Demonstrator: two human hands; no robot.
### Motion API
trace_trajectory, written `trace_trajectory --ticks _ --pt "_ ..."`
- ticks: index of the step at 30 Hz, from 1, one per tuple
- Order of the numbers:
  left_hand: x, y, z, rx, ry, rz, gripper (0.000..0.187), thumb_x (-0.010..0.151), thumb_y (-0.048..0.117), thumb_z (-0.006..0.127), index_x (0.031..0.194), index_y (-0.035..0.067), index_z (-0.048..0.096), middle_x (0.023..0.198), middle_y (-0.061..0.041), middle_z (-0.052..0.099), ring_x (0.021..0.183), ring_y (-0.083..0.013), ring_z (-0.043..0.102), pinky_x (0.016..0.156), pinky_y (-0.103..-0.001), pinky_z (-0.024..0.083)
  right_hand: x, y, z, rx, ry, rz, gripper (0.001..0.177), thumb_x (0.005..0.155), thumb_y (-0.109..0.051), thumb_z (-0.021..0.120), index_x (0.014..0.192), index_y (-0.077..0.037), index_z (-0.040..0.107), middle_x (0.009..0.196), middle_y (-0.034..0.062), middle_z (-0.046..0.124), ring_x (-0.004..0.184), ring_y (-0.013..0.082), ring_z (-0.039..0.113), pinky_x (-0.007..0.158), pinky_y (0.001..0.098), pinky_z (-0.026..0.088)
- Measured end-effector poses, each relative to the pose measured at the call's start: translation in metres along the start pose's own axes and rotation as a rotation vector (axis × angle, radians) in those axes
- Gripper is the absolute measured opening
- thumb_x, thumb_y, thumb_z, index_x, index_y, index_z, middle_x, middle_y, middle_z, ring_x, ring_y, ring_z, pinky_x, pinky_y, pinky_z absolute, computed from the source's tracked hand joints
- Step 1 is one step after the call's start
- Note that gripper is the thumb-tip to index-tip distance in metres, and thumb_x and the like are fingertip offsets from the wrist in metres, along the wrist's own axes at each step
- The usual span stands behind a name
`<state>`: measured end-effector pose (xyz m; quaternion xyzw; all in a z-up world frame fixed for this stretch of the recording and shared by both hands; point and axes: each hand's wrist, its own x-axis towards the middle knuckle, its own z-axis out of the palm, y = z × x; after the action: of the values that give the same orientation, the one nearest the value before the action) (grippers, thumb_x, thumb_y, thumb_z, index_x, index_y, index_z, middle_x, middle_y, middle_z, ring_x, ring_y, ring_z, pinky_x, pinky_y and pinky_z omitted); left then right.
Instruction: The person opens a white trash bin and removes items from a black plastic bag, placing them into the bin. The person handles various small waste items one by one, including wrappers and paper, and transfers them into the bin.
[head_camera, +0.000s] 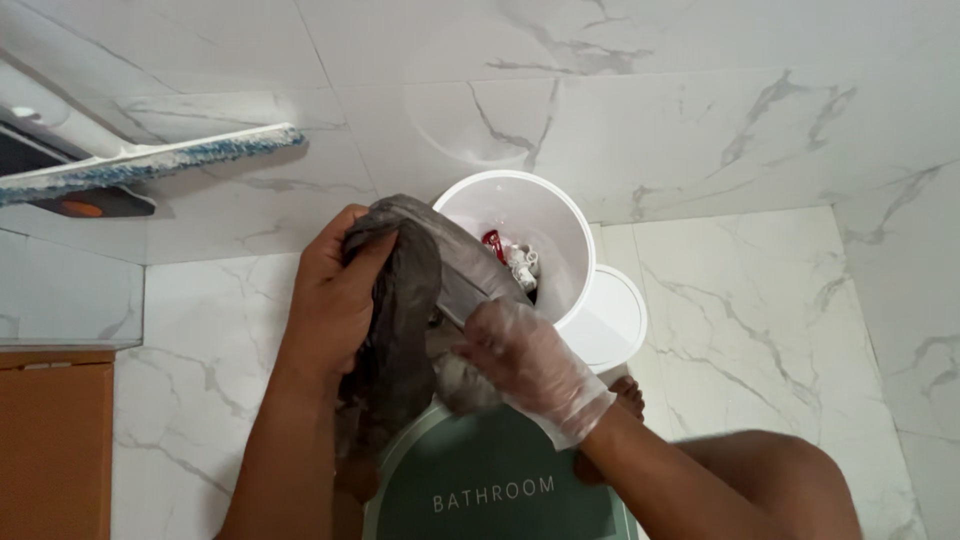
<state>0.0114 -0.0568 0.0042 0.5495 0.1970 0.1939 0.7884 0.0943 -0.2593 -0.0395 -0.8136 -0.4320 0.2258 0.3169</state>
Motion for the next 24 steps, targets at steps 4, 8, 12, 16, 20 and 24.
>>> trace_trajectory --ticks 4,8,12,16,20,24 --pt "0.000 -0.001 -0.002 -0.008 0.003 -0.015 0.009 0.105 0.009 0.061 0.097 0.005 0.065 0.086 0.004 0.061 0.081 -0.0039 0.053 0.071 -0.022 0.045 0.003 -0.005 -0.003 0.521 0.189 -0.275 0.020 0.099 0.001 0.061 0.117 -0.006 0.061 0.114 0.0115 0.070 0.107 0.0259 0.071 0.085 0.0368 0.065" --pt "0.000 0.002 -0.002 -0.019 0.044 -0.053 0.010 0.103 0.010 0.061 0.096 0.005 0.066 0.085 0.004 0.062 0.079 -0.0044 0.054 0.071 -0.022 0.046 -0.016 -0.017 -0.009 0.247 0.046 0.373 0.023 0.098 -0.024 0.063 0.118 -0.013 0.066 0.107 0.0099 0.069 0.094 0.0213 0.067 0.078 0.0319 0.060" --pt "0.001 0.018 -0.003 0.002 0.049 -0.046 0.009 0.102 0.011 0.061 0.097 0.005 0.066 0.087 0.004 0.063 0.081 -0.0048 0.056 0.073 -0.022 0.047 -0.037 -0.033 0.001 0.435 -0.145 0.737 0.052 0.089 -0.041 0.081 0.123 -0.005 0.064 0.107 0.0151 0.075 0.100 0.0248 0.073 0.091 0.0359 0.060" --pt "-0.001 0.030 -0.003 0.115 0.055 -0.023 0.009 0.101 0.013 0.061 0.098 0.006 0.066 0.087 0.005 0.062 0.082 -0.0046 0.056 0.074 -0.022 0.047 -0.023 -0.027 0.038 0.235 -0.303 0.749 0.061 0.090 -0.055 0.074 0.121 -0.002 0.070 0.098 0.0132 0.074 0.088 0.0226 0.073 0.086 0.0381 0.057" --pt "-0.001 0.037 -0.012 0.153 0.058 -0.006 0.013 0.105 0.016 0.062 0.099 0.005 0.066 0.085 0.005 0.060 0.080 -0.0051 0.053 0.072 -0.023 0.046 -0.019 -0.023 0.052 0.362 -0.246 0.759 0.038 0.093 -0.033 0.064 0.118 -0.006 0.075 0.089 0.0125 0.079 0.076 0.0186 0.072 0.074 0.0348 0.060" --pt "0.000 0.036 -0.034 0.203 0.109 -0.044 0.014 0.104 0.017 0.062 0.099 0.004 0.066 0.084 0.004 0.060 0.078 -0.0053 0.052 0.069 -0.024 0.046 -0.023 -0.008 0.012 0.679 -0.014 0.736 0.032 0.100 -0.030 0.061 0.109 -0.003 0.074 0.075 0.0115 0.066 0.063 0.0202 0.059 0.057 0.0333 0.052"
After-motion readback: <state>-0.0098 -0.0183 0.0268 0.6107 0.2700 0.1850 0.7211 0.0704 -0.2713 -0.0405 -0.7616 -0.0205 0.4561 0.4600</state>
